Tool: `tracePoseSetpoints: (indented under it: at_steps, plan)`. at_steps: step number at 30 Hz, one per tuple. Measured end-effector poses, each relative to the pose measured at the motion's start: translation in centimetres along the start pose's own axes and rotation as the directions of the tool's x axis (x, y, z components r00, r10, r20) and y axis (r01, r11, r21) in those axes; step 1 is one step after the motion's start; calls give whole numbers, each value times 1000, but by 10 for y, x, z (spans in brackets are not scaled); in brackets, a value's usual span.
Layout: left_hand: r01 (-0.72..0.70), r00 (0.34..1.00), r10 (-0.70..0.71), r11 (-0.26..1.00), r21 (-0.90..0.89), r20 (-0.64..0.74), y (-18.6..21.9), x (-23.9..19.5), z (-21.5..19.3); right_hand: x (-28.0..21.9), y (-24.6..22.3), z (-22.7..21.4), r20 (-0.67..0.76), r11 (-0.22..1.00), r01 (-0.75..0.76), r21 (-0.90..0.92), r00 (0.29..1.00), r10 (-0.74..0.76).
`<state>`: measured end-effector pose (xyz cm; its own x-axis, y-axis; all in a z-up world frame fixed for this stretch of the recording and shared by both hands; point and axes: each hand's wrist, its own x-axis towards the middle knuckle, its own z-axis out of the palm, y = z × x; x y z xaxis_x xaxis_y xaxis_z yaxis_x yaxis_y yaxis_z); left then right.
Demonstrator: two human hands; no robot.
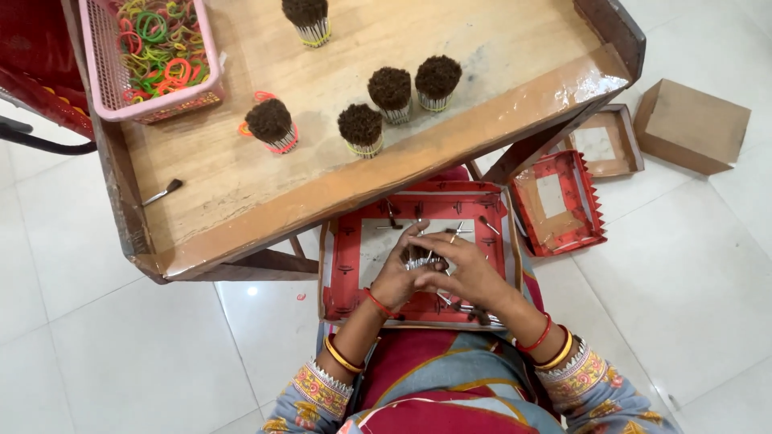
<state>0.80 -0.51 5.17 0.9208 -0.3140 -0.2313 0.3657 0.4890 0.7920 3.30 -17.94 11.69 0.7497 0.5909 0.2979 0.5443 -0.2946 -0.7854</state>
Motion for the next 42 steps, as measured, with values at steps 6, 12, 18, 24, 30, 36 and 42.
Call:
tracePoseSetpoints:
  at_steps: [6, 12, 18, 24, 30, 36, 42]
  plan:
    - [-177, 966, 239, 890, 419, -98, 1, -5, 4, -1, -16, 1, -154, 991, 11, -134, 988, -32]
    - [-155, 940, 306, 780, 606, -154, 25, -16, 29, 2, -11, -1, -117, 999, 33, -32, 992, -36]
    - [-374, 859, 503, 487, 789, 97, 17, -19, 19, 5, -27, -5, -178, 990, -116, 79, 976, 128]
    - [-279, 890, 436, 756, 592, -137, 16, -17, 31, -11, -16, 7, -219, 995, -9, -97, 976, -13]
    - [-288, 905, 420, 720, 631, -66, 27, -20, 39, 1, -25, 2, -239, 999, -29, 30, 970, 36]
    - [-416, 790, 604, 398, 818, 108, 20, -19, 28, 3, -20, 1, -279, 983, -161, 90, 943, 180]
    - [-83, 967, 151, 949, 305, -206, -18, -4, 8, -8, -13, 0, -371, 987, -130, 91, 916, 155]
